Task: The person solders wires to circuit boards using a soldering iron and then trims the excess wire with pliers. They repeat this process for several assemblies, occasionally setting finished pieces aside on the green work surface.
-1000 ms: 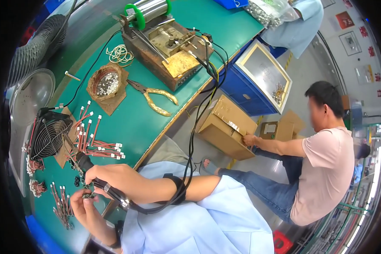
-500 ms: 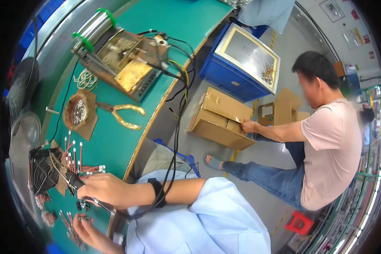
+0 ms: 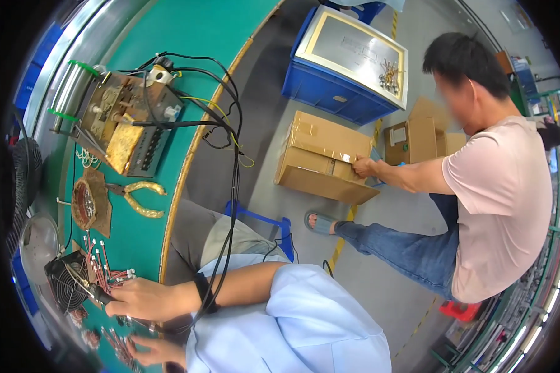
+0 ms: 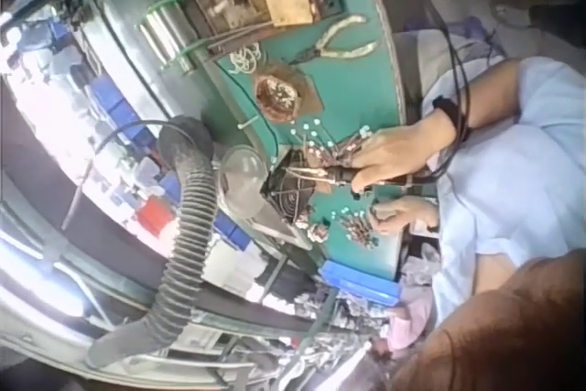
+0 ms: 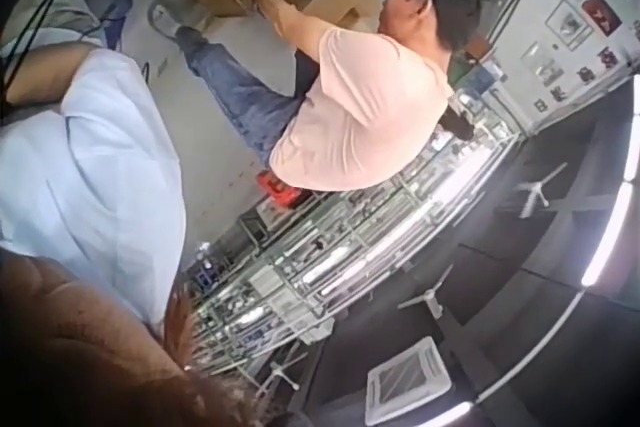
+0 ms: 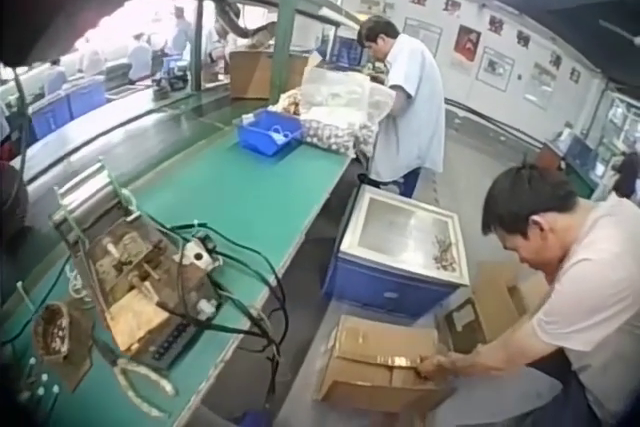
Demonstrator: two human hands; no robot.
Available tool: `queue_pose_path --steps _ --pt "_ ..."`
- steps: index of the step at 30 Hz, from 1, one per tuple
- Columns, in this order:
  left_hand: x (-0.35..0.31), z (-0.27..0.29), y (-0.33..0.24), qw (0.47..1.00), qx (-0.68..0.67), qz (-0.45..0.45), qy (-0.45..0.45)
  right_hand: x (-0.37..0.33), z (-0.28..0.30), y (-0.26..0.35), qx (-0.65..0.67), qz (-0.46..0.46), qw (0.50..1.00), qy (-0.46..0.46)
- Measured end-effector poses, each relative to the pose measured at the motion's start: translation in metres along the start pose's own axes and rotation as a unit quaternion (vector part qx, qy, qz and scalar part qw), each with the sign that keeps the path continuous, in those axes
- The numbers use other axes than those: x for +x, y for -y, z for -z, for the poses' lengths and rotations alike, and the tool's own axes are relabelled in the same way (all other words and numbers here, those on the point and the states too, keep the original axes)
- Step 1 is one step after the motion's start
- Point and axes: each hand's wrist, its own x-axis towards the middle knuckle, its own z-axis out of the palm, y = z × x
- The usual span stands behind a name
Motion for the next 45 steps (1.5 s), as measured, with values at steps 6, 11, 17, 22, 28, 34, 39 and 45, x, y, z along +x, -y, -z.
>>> queue_pose_path --steps 6,11,17,22,28,34,39,45 --pt "0.004 0.001 -0.013 0.999 -0.019 -0.044 -0.007 -0.004 -0.001 0.003 -0.015 0.002 1.000 -0.016" --pt "0.003 -0.004 0.002 0.993 -0.020 -0.104 -0.043 -0.006 -0.007 -0.001 -0.011 0.039 0.999 -0.023" --pt "0.012 -0.001 -0.011 0.984 -0.008 -0.175 -0.022 -0.006 -0.008 -0.003 0.006 0.049 0.997 -0.051" --pt "0.011 -0.007 -0.019 0.985 -0.005 -0.174 -0.021 -0.008 -0.005 0.002 0.010 0.028 0.997 -0.066" --pt "0.011 -0.007 -0.025 0.986 0.005 -0.162 -0.025 -0.007 -0.010 -0.001 0.029 0.017 0.997 -0.066" --pt "0.011 -0.008 -0.025 0.989 0.011 -0.149 -0.025 -0.009 -0.016 -0.001 0.024 0.017 0.998 -0.046" --pt "0.010 -0.008 -0.028 0.991 0.000 -0.132 -0.023 -0.007 -0.012 0.000 0.038 0.006 0.998 -0.055" --pt "0.003 -0.010 -0.038 0.993 -0.018 -0.116 -0.014 -0.008 -0.006 -0.007 0.021 0.021 0.999 -0.042"
